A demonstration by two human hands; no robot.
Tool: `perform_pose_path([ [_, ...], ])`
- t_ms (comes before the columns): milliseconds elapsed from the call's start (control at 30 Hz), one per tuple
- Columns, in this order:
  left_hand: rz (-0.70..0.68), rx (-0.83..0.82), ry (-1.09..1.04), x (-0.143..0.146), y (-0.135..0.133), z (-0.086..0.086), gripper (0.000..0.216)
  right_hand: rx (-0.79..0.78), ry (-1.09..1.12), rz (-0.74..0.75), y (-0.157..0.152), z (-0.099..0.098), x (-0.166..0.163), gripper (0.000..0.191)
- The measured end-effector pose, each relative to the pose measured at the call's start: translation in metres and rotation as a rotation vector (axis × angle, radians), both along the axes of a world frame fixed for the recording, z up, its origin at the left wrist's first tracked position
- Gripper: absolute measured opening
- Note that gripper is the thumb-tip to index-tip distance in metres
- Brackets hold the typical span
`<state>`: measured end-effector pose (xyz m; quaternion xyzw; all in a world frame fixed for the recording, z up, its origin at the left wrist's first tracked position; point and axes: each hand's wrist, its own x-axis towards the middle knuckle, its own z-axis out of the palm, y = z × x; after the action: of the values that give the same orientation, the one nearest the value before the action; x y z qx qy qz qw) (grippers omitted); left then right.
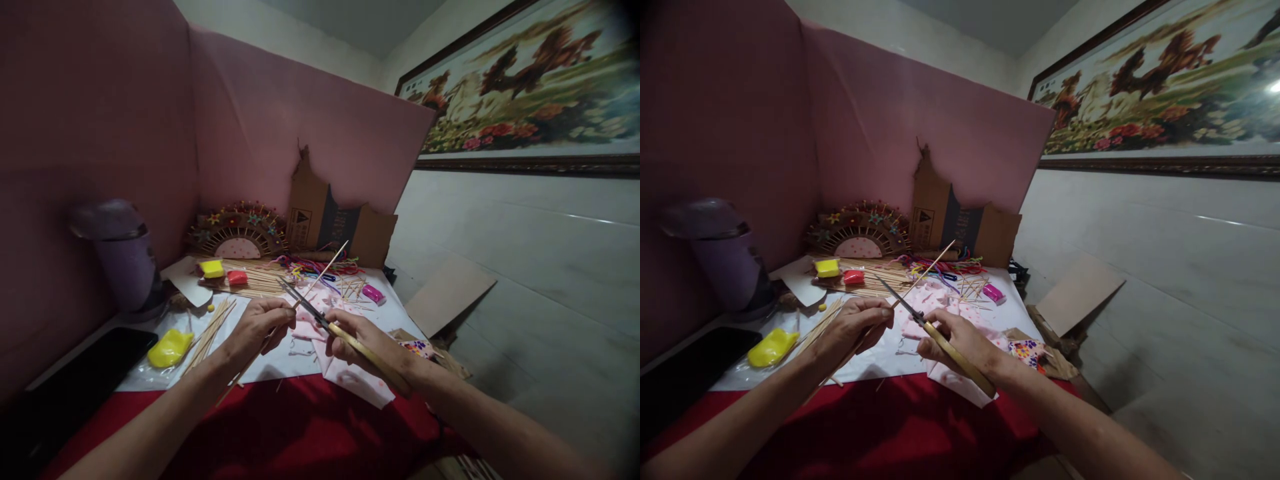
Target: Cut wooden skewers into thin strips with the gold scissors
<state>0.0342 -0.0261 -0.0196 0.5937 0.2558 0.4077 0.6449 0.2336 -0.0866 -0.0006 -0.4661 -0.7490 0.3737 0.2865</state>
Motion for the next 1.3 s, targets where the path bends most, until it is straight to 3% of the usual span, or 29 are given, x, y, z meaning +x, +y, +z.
perform_pose_path([
  [333,0.004,0.018,0.029,-0.002,0.002,-0.001,0.02,0.056,-0.01,-0.055,-0.004,0.002,-0.007,0.053],
  [700,0.058,0.064,0.087,-0.005,0.001,0.001,0.024,0.025,-0.005,-0.148,-0.011,0.001,-0.011,0.03],
  [867,0.086,0.119,0.169,-0.006,-0.002,0.004,0.024,-0.021,-0.005,-0.175,-0.012,0.0,-0.011,0.03],
  [967,0.139,0.303,0.251,-0.006,-0.002,0.003,0.023,-0.077,0.001,-0.165,-0.01,0.001,-0.009,0.04],
  [1133,0.334,0.803,0.524,-0.005,-0.002,-0.005,0.029,-0.197,0.058,-0.154,-0.01,0.004,-0.01,0.057],
  [1300,0.427,1.08,0.784,-0.005,-0.002,-0.013,0.023,-0.205,-0.016,-0.169,-0.009,0.002,-0.008,0.054],
])
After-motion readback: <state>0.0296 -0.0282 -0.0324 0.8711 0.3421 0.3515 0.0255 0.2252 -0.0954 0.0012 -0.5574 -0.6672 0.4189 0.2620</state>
